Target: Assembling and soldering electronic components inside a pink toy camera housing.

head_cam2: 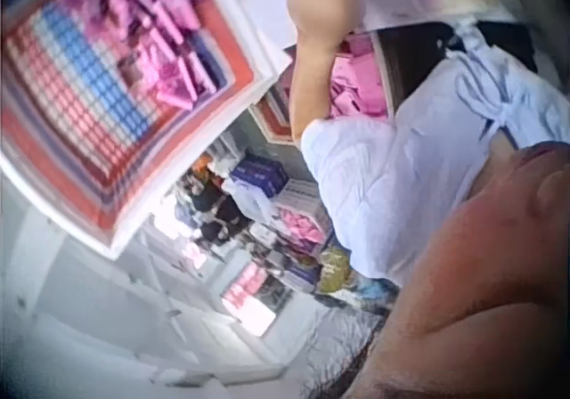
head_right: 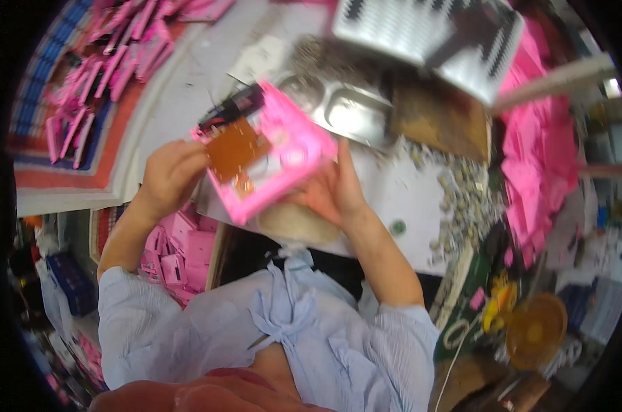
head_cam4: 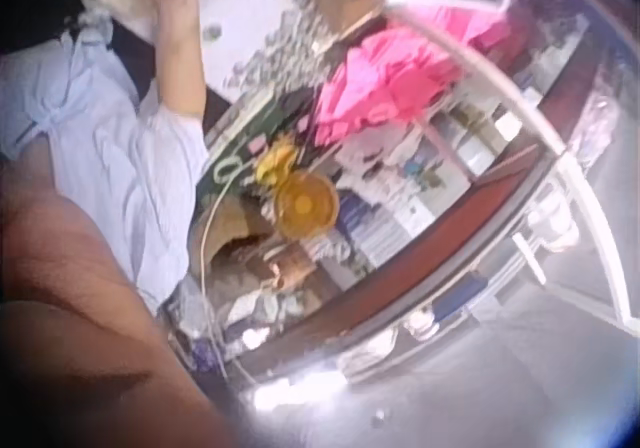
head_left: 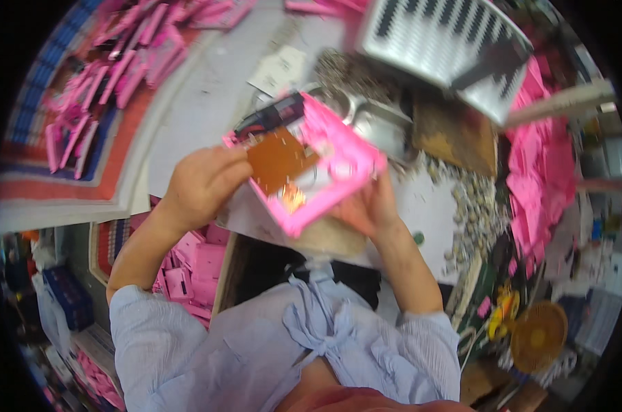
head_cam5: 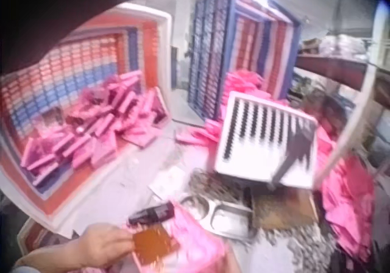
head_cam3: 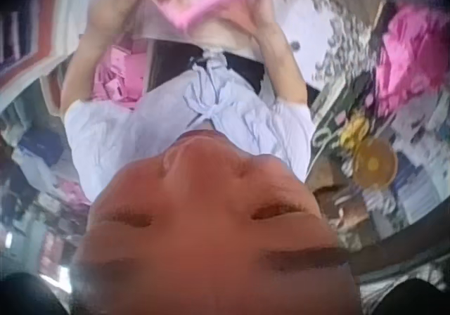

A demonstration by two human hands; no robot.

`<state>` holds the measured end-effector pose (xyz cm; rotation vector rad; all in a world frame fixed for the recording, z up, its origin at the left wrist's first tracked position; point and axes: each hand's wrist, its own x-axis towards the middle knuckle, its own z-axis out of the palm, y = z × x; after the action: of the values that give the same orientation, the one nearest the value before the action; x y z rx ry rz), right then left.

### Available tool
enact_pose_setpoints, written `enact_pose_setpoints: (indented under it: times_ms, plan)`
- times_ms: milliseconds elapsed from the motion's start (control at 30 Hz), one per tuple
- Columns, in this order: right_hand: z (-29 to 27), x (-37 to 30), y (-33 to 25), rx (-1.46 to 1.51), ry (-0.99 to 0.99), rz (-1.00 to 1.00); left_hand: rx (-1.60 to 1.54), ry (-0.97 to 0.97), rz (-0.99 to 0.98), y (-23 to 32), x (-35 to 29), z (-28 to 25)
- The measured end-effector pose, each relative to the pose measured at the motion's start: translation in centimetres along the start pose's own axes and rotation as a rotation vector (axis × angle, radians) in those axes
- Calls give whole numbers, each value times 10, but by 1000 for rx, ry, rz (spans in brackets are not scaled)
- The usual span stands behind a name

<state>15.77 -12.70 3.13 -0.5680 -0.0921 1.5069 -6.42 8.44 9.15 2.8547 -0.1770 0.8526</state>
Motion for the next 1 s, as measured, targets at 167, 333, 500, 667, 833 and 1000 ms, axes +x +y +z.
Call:
enact_pose_setpoints:
  times_ms: [167, 333, 500, 667, 833, 1000]
  plan:
    - [-44, -38, 8, -391, 199, -112, -239, -175, 88, 33, -28, 65]
    - [-43, -75, 16, -1432, 564, -463, -335, -204, 73, 27, -25, 106]
    - [-55, -60, 20, -2027, 527, -933, -309, -180, 37, 23, -1, 107]
    - [-59, -43, 15, -2013, 474, -849, -244, -126, -75, 27, -2, 113]
    - [-63, -47, 15, -1967, 441, -805, -200, -166, -285, 60, 3, 103]
    - [-62, -48, 16, -1927, 414, -844, -176, -179, -208, 74, 26, 128]
